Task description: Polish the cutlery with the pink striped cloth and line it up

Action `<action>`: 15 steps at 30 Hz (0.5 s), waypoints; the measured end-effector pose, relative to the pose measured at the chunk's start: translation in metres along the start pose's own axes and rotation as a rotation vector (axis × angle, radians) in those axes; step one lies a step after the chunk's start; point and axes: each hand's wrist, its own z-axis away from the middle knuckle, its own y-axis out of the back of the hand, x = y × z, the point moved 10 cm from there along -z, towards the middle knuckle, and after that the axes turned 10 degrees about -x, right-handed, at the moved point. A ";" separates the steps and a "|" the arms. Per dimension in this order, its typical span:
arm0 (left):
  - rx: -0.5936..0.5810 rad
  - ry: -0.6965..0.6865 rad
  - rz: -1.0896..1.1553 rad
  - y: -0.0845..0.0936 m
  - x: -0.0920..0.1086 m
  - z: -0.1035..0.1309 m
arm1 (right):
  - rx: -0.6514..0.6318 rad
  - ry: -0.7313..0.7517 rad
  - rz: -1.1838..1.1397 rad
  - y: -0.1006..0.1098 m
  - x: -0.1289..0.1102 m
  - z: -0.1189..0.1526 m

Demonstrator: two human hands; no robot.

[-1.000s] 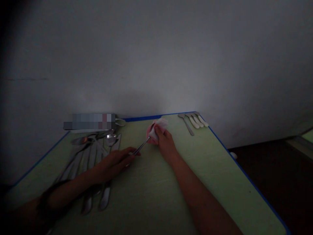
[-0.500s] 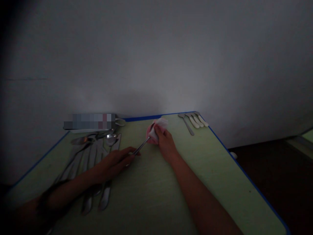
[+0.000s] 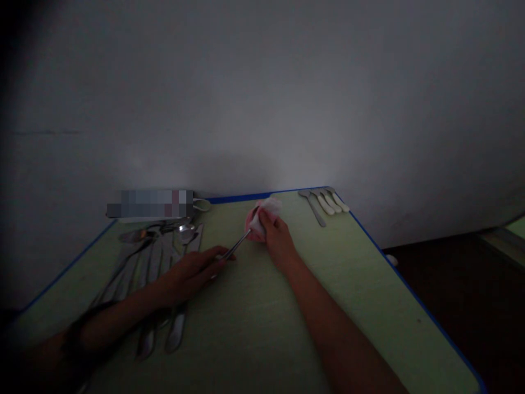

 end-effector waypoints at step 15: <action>-0.006 -0.029 0.005 0.000 0.002 0.000 | 0.018 -0.001 -0.038 -0.003 -0.003 0.003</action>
